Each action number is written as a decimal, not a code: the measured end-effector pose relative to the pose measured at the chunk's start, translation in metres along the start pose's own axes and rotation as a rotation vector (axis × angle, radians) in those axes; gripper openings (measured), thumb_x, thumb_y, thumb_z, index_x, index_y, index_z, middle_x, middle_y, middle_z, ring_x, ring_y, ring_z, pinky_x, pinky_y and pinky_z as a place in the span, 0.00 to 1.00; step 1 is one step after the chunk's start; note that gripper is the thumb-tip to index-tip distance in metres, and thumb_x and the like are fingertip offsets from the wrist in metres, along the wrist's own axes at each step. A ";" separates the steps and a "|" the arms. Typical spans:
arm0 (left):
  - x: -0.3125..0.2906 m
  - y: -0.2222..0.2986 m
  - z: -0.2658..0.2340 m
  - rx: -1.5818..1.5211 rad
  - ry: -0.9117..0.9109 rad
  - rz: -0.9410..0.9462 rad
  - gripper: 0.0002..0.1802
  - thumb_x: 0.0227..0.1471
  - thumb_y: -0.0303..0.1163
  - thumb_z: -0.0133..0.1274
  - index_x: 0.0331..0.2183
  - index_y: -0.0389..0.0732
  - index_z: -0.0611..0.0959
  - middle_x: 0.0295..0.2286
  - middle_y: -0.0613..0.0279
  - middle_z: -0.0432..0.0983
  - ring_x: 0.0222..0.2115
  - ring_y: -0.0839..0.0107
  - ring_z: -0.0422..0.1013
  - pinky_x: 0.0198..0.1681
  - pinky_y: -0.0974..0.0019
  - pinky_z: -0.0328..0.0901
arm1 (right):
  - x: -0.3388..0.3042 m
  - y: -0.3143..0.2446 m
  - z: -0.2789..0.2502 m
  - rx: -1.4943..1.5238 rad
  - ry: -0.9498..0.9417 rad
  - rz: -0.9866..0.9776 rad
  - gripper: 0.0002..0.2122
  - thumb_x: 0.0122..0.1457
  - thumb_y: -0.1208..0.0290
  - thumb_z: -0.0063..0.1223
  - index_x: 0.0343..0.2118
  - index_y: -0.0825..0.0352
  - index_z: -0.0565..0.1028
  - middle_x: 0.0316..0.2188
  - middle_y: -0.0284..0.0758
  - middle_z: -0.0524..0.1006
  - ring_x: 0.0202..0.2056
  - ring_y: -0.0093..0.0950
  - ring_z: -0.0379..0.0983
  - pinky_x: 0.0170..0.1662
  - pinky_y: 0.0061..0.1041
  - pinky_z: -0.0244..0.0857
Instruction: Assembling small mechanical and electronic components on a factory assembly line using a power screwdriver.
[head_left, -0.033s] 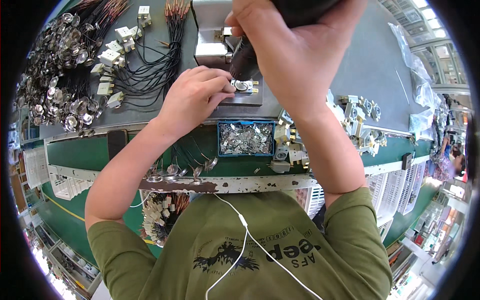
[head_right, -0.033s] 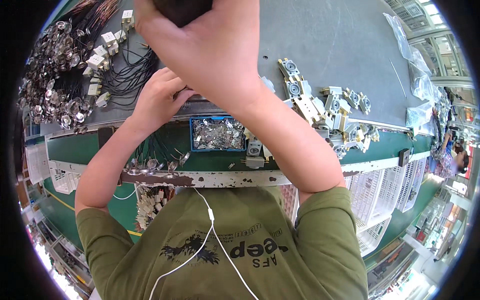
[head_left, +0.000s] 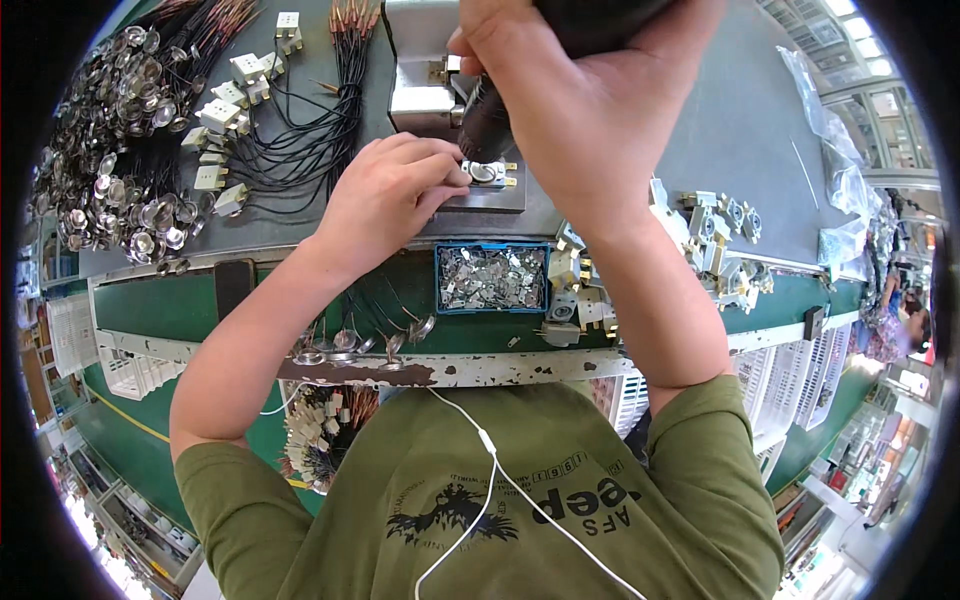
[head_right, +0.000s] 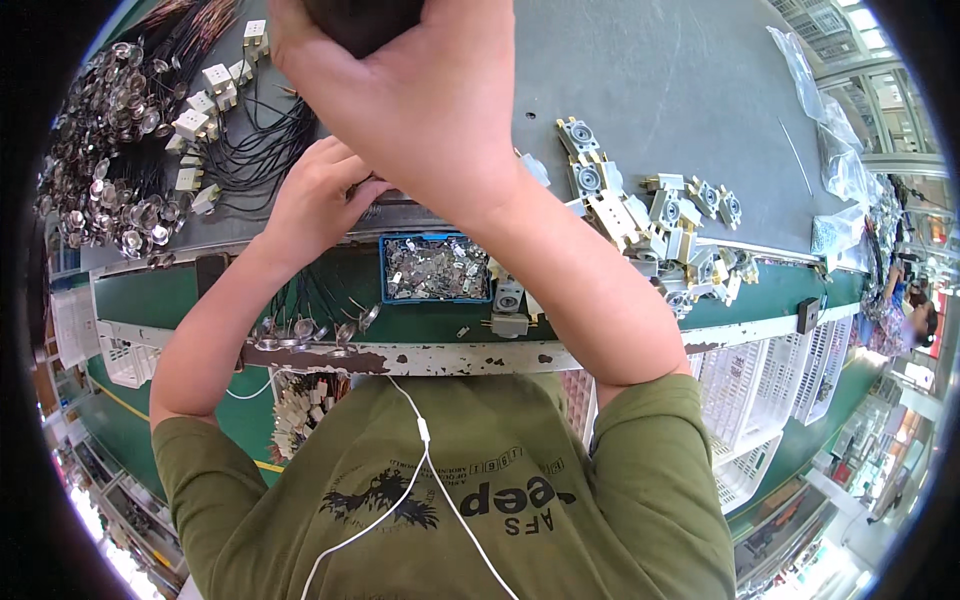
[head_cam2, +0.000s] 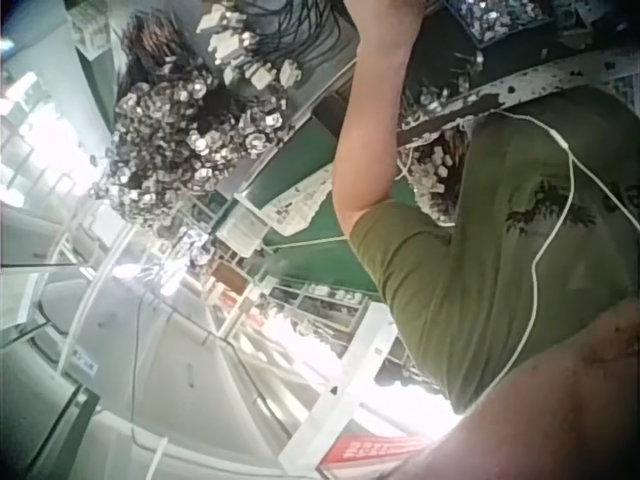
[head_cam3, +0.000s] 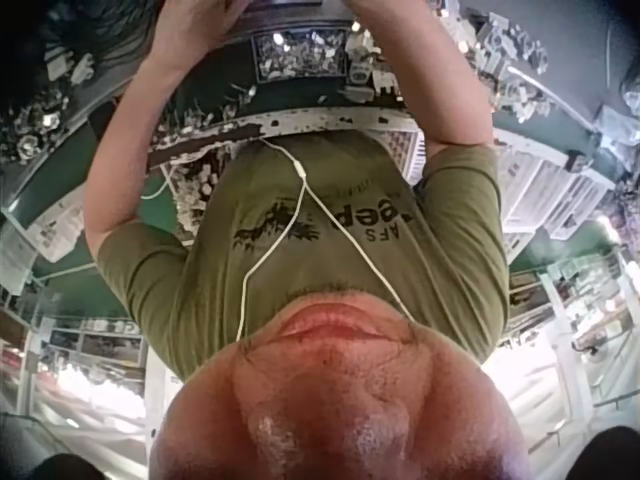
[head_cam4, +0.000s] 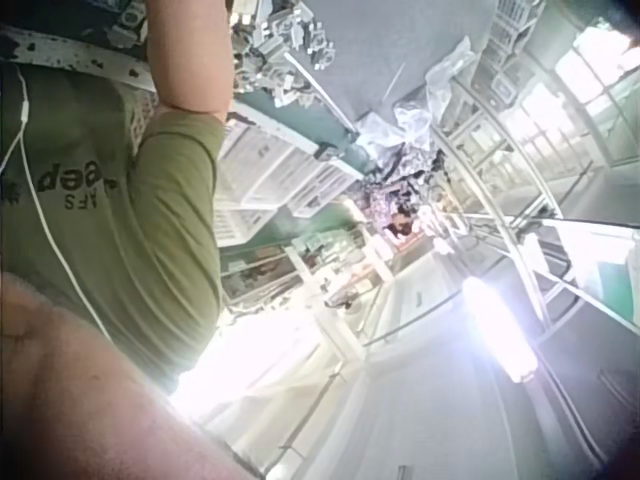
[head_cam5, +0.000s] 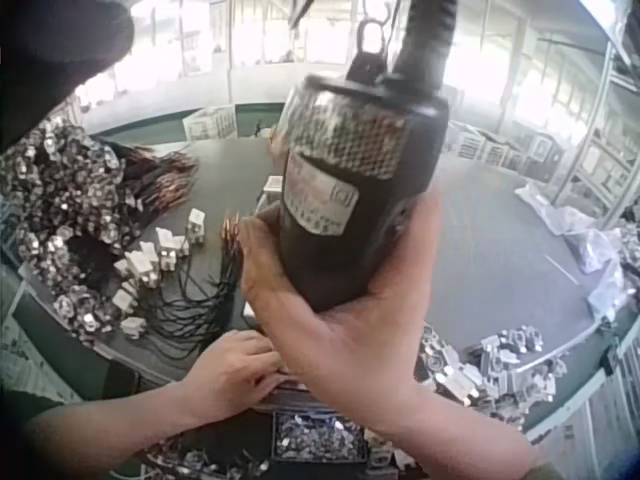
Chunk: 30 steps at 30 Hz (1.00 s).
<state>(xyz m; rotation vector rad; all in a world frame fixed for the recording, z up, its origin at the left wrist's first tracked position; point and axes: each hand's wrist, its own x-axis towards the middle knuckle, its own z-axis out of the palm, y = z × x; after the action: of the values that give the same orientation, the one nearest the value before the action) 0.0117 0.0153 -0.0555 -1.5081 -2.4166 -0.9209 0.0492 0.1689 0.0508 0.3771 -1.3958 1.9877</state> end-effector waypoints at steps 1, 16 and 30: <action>0.000 0.000 0.000 -0.010 0.002 -0.007 0.06 0.50 0.29 0.63 0.33 0.42 0.84 0.39 0.64 0.81 0.39 0.60 0.76 0.45 0.57 0.69 | 0.000 0.001 -0.001 -0.116 0.006 -0.004 0.31 0.56 0.90 0.61 0.58 0.69 0.55 0.39 0.38 0.76 0.37 0.24 0.78 0.36 0.22 0.76; 0.004 0.003 -0.001 -0.029 0.018 0.042 0.07 0.49 0.27 0.63 0.28 0.38 0.80 0.30 0.61 0.77 0.36 0.58 0.74 0.43 0.55 0.69 | 0.002 0.007 0.004 0.085 -0.036 -0.088 0.34 0.57 0.85 0.62 0.63 0.68 0.55 0.44 0.38 0.74 0.38 0.24 0.77 0.40 0.23 0.75; 0.027 0.014 -0.027 0.066 -0.394 -0.344 0.16 0.54 0.38 0.63 0.41 0.40 0.83 0.32 0.53 0.81 0.38 0.52 0.79 0.42 0.51 0.73 | -0.001 0.020 0.004 -0.240 -0.183 -0.001 0.26 0.56 0.83 0.65 0.54 0.67 0.63 0.36 0.35 0.77 0.33 0.23 0.77 0.34 0.22 0.74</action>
<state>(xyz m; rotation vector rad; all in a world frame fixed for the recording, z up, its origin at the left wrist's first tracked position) 0.0056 0.0250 -0.0164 -1.3830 -3.0242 -0.6298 0.0362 0.1602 0.0371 0.4577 -1.7265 1.7938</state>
